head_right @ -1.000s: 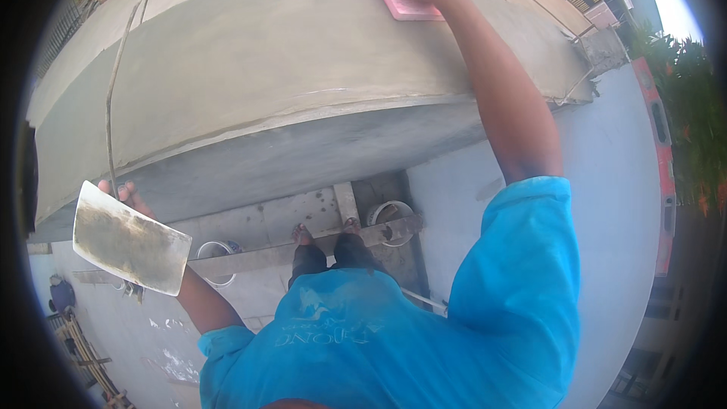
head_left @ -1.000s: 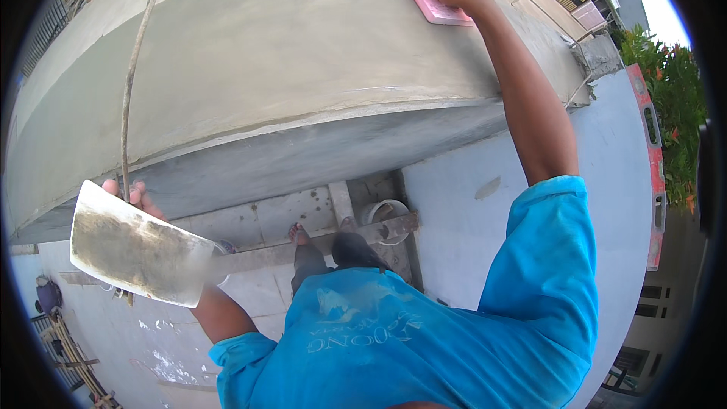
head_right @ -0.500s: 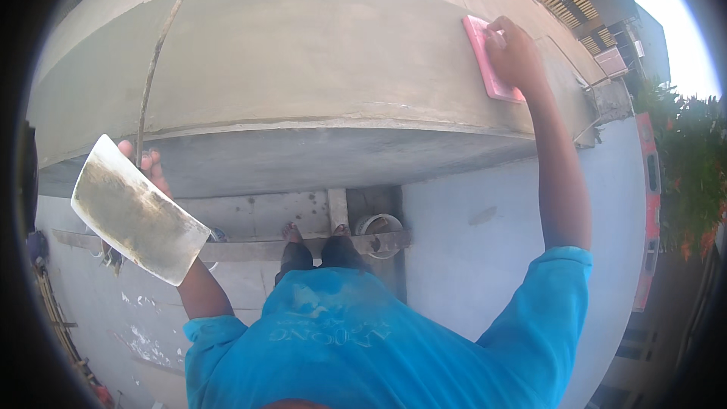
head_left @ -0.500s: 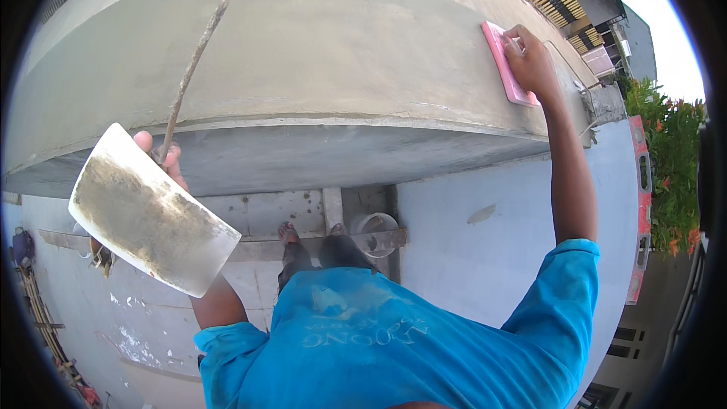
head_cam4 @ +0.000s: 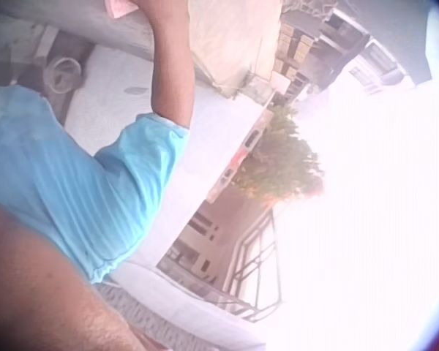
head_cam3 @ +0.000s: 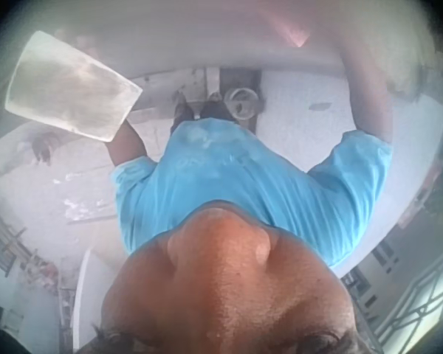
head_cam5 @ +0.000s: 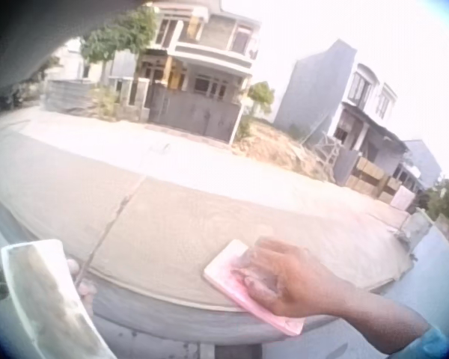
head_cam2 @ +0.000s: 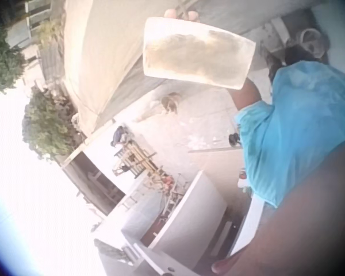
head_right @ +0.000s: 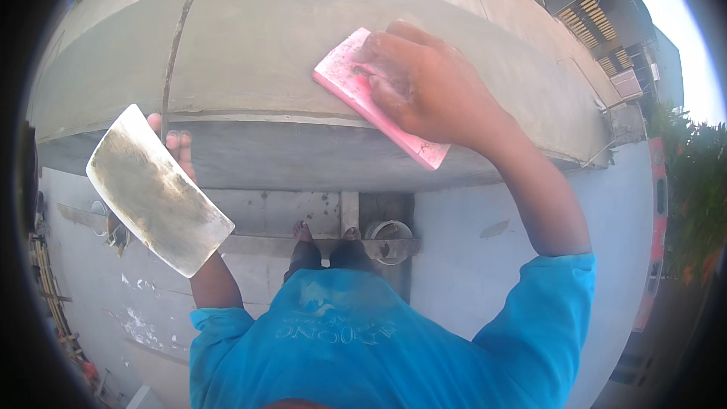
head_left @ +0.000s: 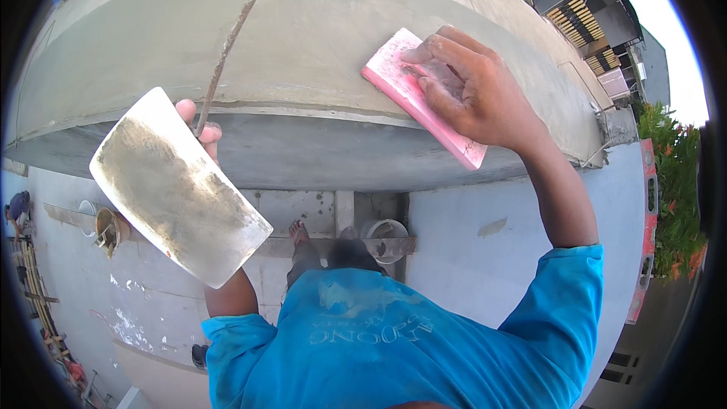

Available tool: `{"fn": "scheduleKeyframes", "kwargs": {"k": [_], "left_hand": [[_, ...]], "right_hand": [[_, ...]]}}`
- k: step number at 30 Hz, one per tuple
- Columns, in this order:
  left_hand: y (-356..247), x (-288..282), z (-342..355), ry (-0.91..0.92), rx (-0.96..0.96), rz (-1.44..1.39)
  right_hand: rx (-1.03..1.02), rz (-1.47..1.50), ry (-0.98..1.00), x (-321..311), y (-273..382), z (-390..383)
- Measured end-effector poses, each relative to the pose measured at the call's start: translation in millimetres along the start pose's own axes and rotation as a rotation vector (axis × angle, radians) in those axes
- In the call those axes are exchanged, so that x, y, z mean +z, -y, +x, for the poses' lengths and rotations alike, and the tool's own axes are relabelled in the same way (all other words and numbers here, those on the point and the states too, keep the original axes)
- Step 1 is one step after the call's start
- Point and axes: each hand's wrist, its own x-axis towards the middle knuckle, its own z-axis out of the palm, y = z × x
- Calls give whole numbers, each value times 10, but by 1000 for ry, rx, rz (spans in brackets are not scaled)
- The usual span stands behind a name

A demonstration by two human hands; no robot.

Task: The person walks on a tiled floor and then smooths a freshly plastered concrete ledge using a pink sponge and a metal trowel. The person repeatedly rubs the sponge along the curved edge to even the surface.

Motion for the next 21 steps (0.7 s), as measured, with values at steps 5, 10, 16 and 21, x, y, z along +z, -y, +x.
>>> {"fn": "scheduleKeyframes", "kwargs": {"k": [5,10,16,21], "left_hand": [[72,-77,140,150,-176,-183],[102,-116,185,252,-137,-179],[133,-223,206,347,-21,-324],[41,-61,138,143,-144,-93]], "right_hand": [[392,-331,-165,-206,-1124,145],[174,-208,-136,196,-565,1387],[-176,-82,-44,228,102,626],[-70,-22,140,-156,116,-237]]}}
